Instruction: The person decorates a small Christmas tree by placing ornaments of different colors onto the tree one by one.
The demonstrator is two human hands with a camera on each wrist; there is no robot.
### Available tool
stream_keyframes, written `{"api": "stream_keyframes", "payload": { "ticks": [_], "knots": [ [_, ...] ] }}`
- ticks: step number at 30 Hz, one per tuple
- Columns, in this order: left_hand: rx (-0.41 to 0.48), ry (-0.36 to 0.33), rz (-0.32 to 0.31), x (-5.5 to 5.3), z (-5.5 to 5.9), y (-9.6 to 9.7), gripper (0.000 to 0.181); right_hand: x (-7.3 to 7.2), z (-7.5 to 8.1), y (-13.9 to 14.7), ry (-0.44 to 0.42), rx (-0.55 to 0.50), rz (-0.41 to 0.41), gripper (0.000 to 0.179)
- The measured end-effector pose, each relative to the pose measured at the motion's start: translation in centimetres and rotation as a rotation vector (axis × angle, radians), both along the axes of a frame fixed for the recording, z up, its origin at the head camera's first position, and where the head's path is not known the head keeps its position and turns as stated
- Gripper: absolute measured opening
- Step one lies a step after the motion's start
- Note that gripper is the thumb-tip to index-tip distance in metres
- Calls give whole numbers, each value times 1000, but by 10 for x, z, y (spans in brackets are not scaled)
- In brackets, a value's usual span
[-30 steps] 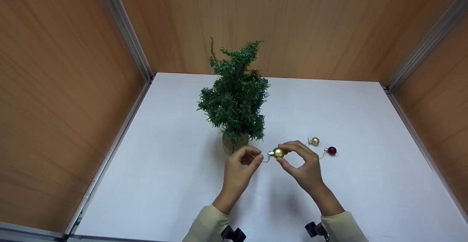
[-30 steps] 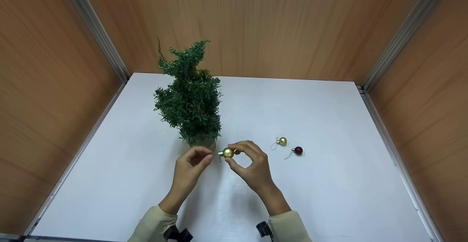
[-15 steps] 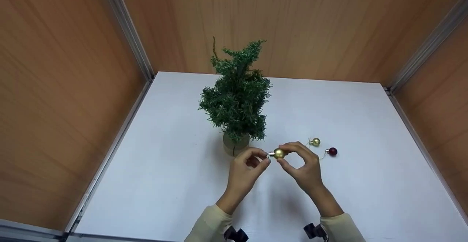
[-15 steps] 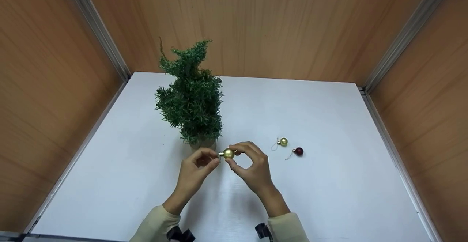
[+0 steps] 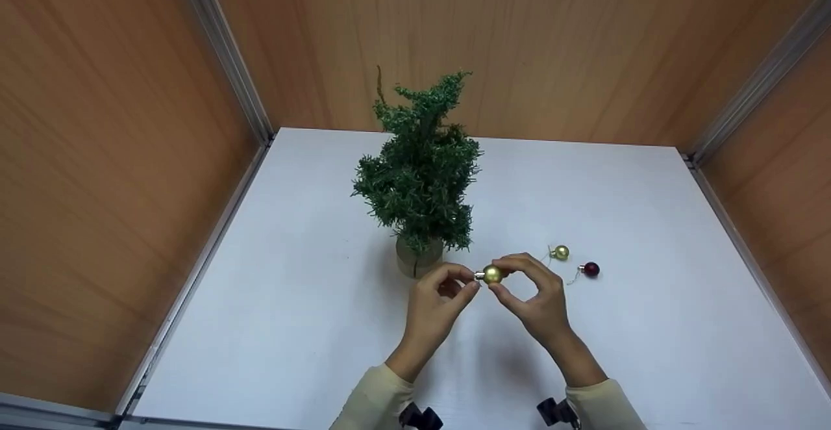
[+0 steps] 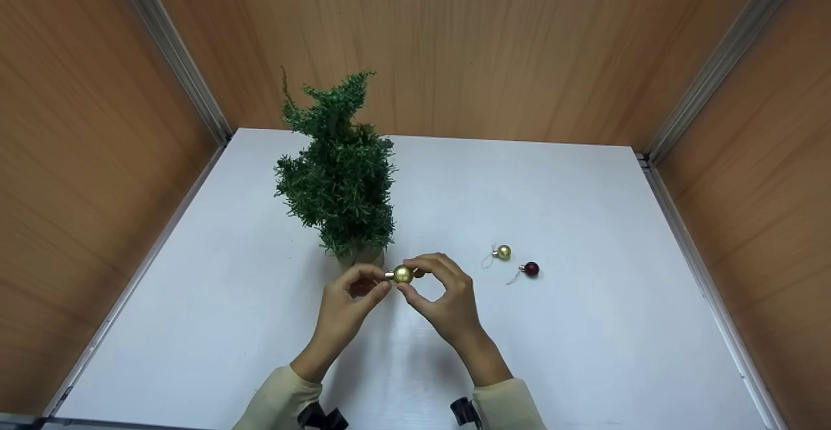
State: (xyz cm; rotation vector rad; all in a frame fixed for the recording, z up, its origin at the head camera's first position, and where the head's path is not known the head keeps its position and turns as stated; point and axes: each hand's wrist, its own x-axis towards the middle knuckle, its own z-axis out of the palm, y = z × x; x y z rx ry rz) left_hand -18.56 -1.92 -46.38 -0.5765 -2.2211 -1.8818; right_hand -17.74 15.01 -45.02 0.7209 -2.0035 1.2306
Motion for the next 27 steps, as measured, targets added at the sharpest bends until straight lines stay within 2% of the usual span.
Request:
{"api": "stream_keyframes", "payload": {
  "ticks": [3, 6, 14, 27],
  "knots": [
    [-6, -10, 5, 6, 12, -1, 9, 0, -1, 0, -7, -7, 2, 33],
    [-14, -25, 11, 8, 15, -2, 8, 1, -2, -1, -15, -14, 4, 34],
    [-15, -15, 13, -6, -19, 0, 12, 1, -3, -2, -18, -10, 9, 33],
    [-26, 13, 13, -7, -22, 0, 13, 2, -3, -6, -35, -12, 16, 33]
  ]
}}
